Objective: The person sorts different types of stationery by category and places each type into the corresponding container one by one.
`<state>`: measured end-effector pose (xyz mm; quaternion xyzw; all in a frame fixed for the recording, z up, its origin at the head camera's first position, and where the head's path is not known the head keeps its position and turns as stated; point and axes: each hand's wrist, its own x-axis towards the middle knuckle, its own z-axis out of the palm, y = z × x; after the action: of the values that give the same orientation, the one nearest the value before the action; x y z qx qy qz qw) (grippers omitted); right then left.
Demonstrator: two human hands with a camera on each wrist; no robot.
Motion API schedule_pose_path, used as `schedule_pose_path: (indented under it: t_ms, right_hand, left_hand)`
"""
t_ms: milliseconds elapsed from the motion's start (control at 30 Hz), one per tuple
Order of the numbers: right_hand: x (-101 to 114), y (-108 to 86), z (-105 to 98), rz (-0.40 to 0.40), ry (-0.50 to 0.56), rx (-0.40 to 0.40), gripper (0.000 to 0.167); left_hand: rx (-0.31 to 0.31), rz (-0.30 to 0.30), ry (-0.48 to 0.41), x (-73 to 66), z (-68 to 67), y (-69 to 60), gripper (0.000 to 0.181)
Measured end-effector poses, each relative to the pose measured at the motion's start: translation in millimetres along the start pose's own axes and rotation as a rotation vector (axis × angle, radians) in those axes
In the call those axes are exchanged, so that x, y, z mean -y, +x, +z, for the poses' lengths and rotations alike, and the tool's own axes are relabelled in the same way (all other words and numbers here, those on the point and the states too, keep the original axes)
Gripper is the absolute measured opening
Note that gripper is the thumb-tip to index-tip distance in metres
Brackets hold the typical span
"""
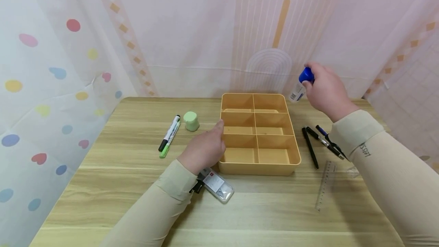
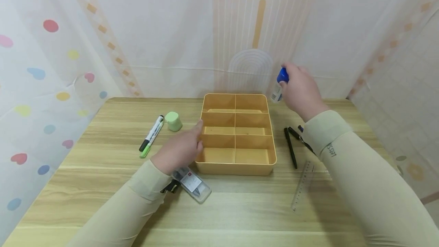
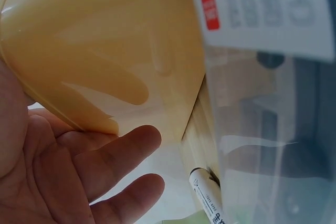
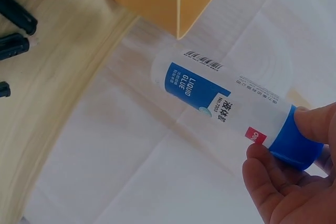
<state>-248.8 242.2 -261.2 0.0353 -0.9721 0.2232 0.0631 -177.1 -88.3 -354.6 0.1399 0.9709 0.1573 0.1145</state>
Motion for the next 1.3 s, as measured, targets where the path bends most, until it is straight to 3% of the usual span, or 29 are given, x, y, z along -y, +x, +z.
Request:
schedule_pose_path:
  t_ms: [700,1033,1300]
  right_hand:
    - [24.8,-0.1,14.0,-0.083,0.065,0.008,0.061]
    - [25.1,2.1,28.4,-0.153,0.065,0.004,0.057]
    - [23.0,5.8,41.2,-0.156,0.045,0.039,0.057]
  left_hand:
    - [-0.016,0.010,0.011,4.8,4.7,3.9,0.071]
    - [-0.010,0.007,0.000,2.2,4.1,2.8,0.069]
    - [-0.016,0.005,0.007,1.3,3.5,2.2,0.069]
